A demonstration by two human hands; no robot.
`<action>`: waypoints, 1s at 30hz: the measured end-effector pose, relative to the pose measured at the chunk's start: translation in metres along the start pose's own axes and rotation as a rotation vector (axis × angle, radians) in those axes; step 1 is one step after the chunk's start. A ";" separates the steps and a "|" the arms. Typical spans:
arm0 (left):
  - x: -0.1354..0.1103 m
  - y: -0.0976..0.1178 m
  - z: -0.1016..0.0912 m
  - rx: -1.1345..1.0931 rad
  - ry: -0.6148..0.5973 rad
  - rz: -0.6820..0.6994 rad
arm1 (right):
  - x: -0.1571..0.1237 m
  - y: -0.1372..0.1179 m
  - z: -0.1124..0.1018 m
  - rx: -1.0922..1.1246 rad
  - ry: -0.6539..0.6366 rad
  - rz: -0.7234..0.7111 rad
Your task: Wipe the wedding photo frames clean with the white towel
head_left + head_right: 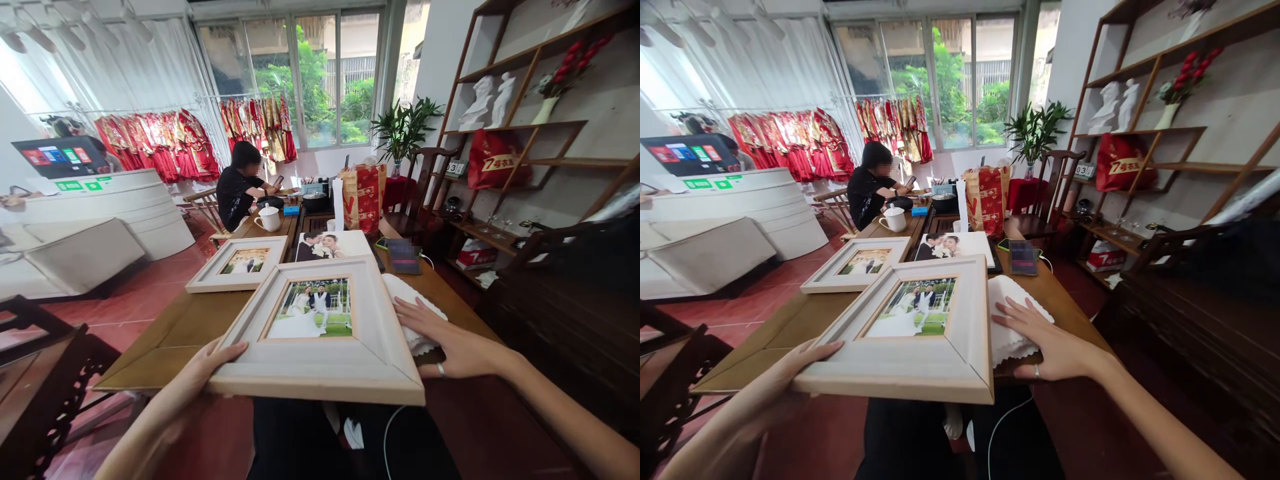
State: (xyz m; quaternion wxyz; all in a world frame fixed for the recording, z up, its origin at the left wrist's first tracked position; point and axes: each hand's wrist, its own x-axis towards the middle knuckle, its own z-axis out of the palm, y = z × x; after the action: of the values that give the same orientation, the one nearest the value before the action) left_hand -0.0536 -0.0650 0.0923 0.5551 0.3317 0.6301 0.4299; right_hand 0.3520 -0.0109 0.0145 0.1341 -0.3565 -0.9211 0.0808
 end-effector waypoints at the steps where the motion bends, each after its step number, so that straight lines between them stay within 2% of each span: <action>1: -0.002 -0.003 -0.001 -0.001 0.008 -0.007 | -0.001 -0.001 0.003 0.015 0.004 0.006; 7: -0.008 -0.015 -0.002 0.036 0.078 -0.010 | 0.014 -0.005 0.025 -0.083 0.288 0.071; 11: -0.003 -0.027 0.001 0.018 0.055 -0.016 | 0.015 0.000 0.013 -0.009 0.492 0.154; 17: 0.004 -0.034 0.012 -0.005 0.009 -0.032 | -0.034 0.009 -0.013 0.161 1.016 0.408; 19: 0.005 -0.034 0.017 -0.016 0.006 -0.027 | -0.047 0.007 -0.019 0.220 1.289 0.538; 21: 0.005 -0.035 0.023 -0.022 0.006 -0.019 | -0.054 0.004 -0.024 0.424 1.569 0.660; 22: 0.006 -0.036 0.025 -0.022 0.006 -0.011 | -0.055 0.002 -0.026 0.600 1.638 0.728; 23: 0.007 -0.037 0.029 -0.022 0.003 0.000 | -0.055 0.001 -0.027 0.789 1.632 0.792; 25: 0.011 -0.041 0.036 -0.019 -0.007 0.024 | -0.053 -0.001 -0.023 1.066 1.472 0.893; 27: 0.015 -0.046 0.043 -0.021 -0.022 0.048 | -0.047 -0.003 -0.013 1.201 1.273 0.964; 30: 0.025 -0.055 0.052 -0.008 -0.030 0.076 | -0.031 -0.012 0.006 1.368 0.935 0.961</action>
State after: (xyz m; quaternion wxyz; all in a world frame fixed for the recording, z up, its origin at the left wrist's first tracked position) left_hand -0.0035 -0.0564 0.0308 0.5489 0.3596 0.6070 0.4483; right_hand 0.3646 -0.0413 0.0059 0.6199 -0.5370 -0.2830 0.4972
